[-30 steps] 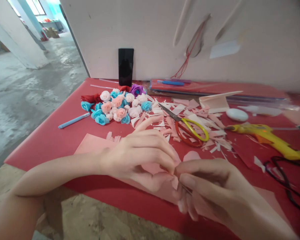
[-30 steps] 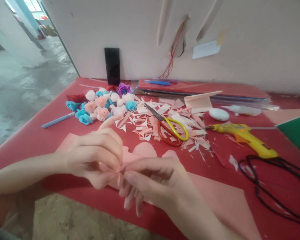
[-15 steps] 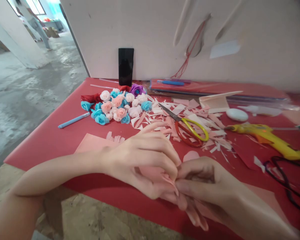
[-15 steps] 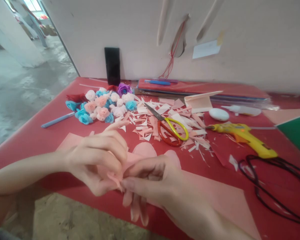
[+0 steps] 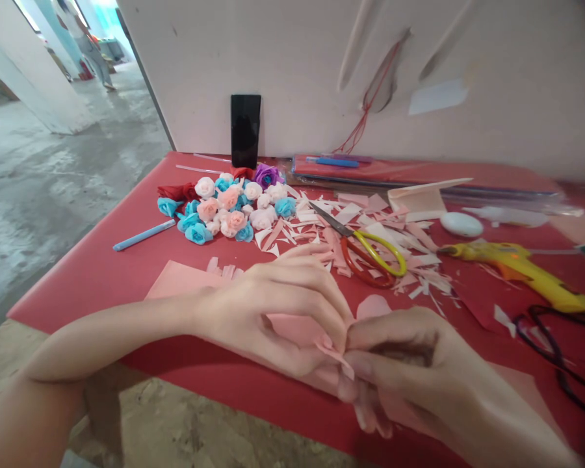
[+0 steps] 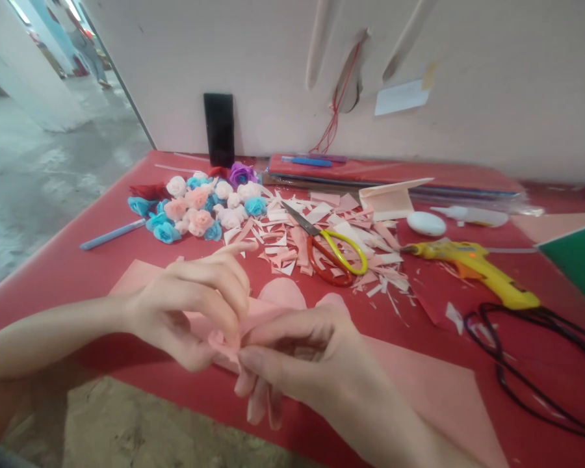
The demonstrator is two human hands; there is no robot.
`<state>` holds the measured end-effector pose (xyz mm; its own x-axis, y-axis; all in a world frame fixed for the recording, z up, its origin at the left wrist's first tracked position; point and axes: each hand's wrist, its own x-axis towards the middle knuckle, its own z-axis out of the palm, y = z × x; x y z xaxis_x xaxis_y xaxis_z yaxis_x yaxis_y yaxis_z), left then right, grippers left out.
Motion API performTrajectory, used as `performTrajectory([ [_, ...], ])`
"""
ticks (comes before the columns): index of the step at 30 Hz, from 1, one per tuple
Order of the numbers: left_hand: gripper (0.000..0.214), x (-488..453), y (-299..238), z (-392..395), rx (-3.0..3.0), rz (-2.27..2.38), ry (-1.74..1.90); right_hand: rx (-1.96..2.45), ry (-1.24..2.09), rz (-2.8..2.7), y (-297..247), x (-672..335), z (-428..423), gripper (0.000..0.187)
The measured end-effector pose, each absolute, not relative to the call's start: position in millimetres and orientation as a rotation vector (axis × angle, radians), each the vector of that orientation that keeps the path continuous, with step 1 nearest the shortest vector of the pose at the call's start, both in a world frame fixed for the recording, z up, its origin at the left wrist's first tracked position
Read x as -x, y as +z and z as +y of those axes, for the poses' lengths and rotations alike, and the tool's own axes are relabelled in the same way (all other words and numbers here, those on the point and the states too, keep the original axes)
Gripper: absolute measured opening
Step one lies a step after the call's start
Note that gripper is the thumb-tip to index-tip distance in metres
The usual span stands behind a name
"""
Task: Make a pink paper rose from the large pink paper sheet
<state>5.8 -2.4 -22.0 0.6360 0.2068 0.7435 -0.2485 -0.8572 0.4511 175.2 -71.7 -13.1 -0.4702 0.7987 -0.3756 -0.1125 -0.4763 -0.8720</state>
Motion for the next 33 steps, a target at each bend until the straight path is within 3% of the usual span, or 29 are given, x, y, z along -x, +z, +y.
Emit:
performTrajectory([
  [10,0.006,-9,-24,-1,-2.299,0.002,1.223,1.217,0.964,-1.598,-11,-163,-80,0.009],
  [14,0.005,-10,-24,-3,-2.364,0.043,1.241,1.182,0.787,-1.697,-12,-165,-81,0.012],
  [17,0.007,-8,-23,-2,-2.359,0.022,1.205,1.166,0.927,-1.705,-9,-168,-77,0.014],
  [25,0.013,-3,-18,1,-2.409,-0.086,1.083,1.078,1.890,-1.174,-15,-173,-69,0.015],
  [33,0.007,-2,-11,-1,-2.465,-0.030,1.082,1.166,1.915,-1.042,-16,-174,-68,0.013],
])
